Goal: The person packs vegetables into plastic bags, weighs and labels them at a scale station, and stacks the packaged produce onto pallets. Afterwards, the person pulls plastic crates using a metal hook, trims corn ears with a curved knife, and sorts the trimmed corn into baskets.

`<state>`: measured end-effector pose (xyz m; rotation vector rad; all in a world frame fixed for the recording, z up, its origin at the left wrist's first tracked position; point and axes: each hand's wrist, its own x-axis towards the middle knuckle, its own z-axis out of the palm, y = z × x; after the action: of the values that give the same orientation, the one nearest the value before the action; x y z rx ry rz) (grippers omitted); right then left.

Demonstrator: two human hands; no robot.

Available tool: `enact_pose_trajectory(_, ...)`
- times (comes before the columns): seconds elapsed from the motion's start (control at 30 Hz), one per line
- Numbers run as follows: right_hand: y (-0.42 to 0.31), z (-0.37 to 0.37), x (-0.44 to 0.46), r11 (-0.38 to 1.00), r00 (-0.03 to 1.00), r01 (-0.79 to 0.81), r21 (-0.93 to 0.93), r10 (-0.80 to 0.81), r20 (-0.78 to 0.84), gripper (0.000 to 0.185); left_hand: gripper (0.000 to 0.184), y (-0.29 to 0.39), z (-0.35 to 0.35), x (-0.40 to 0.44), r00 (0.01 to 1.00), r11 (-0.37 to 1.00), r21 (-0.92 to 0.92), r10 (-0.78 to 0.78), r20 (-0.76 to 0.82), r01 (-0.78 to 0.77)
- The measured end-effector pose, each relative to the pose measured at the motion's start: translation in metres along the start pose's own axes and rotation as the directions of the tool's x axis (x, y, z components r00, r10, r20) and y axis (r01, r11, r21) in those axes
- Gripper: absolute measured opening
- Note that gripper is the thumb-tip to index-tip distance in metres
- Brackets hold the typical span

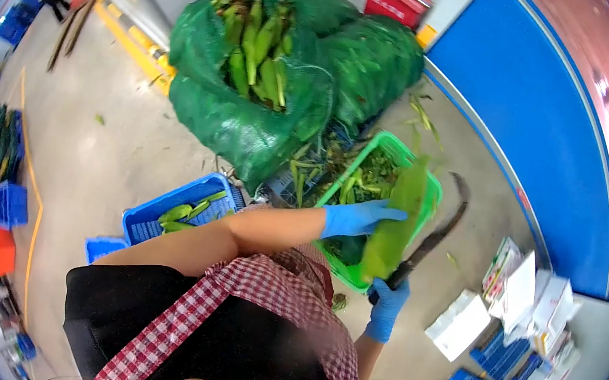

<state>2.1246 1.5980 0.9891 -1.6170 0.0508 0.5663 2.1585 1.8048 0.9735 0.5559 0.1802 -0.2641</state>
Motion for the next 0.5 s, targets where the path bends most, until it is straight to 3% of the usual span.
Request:
enact_pose_trajectory(0.03,-0.009,0.024,0.001,0.993,0.994,-0.017,0.118,0.005,0.109,0.046,0.043,0.015,-0.019,-0.014,0.995,0.989,-0.119,-0.092,-0.048,0.086)
enact_pose_trajectory(0.07,-0.014,0.044,0.010,0.991,0.974,-0.107,0.078,0.089,0.207,0.039,0.043,0.032,-0.041,-0.032,0.979,0.956,-0.243,-0.190,-0.078,0.166)
enact_pose_trajectory(0.1,-0.022,0.069,0.019,0.988,0.970,-0.140,-0.059,0.149,0.194,0.034,0.043,0.062,-0.050,-0.069,0.956,0.967,-0.206,-0.198,-0.216,0.153)
enact_pose_trajectory(0.17,-0.015,0.102,0.039,0.954,0.959,-0.176,-0.245,0.222,0.177,0.026,0.041,0.070,-0.128,-0.113,0.933,0.998,0.002,0.062,-0.355,-0.065)
enact_pose_trajectory(0.2,-0.006,0.114,0.050,0.948,0.939,-0.241,-0.207,0.281,0.198,0.023,0.042,0.071,-0.170,-0.138,0.816,0.964,0.244,0.226,-0.532,-0.108)
enact_pose_trajectory(0.23,-0.001,0.127,0.058,0.934,0.920,-0.291,-0.209,0.332,0.206,0.023,0.044,0.057,-0.231,-0.163,0.692,0.907,0.419,0.326,-0.644,-0.037)
enact_pose_trajectory(0.27,0.004,0.140,0.064,0.916,0.899,-0.342,-0.211,0.384,0.212,0.022,0.048,0.055,-0.276,-0.198,0.616,0.711,0.688,0.481,-0.624,0.141)
enact_pose_trajectory(0.3,0.010,0.150,0.072,0.889,0.880,-0.385,-0.248,0.435,0.191,0.022,0.046,0.025,-0.341,-0.233,0.494,0.650,0.629,0.416,-0.764,0.426)
enact_pose_trajectory(0.33,0.016,0.159,0.082,0.865,0.859,-0.416,-0.280,0.475,0.192,0.022,0.044,-0.010,-0.410,-0.256,0.673,0.358,0.811,0.453,-0.585,0.463)
enact_pose_trajectory(0.37,0.022,0.168,0.092,0.840,0.836,-0.447,-0.308,0.514,0.189,0.022,0.042,-0.041,-0.473,-0.278,0.816,-0.024,0.914,0.459,-0.350,0.405)
enact_pose_trajectory(0.4,0.029,0.177,0.102,0.814,0.814,-0.477,-0.332,0.552,0.182,0.022,0.042,-0.066,-0.530,-0.299,0.894,-0.343,0.898,0.434,-0.108,0.275)
enact_pose_trajectory(0.43,0.037,0.184,0.112,0.817,0.819,-0.471,-0.332,0.545,0.181,0.021,0.044,-0.006,-0.487,-0.276,0.805,-0.060,0.834,0.309,-0.507,0.548)
enact_pose_trajectory(0.47,0.038,0.196,0.117,0.812,0.819,-0.477,-0.337,0.550,0.165,0.021,0.046,0.077,-0.414,-0.250,0.569,0.108,0.581,0.128,-0.813,0.806)
enact_pose_trajectory(0.5,0.037,0.208,0.122,0.806,0.820,-0.483,-0.343,0.554,0.147,0.021,0.045,0.104,-0.424,-0.221,0.532,0.318,0.574,0.215,-0.819,0.755)
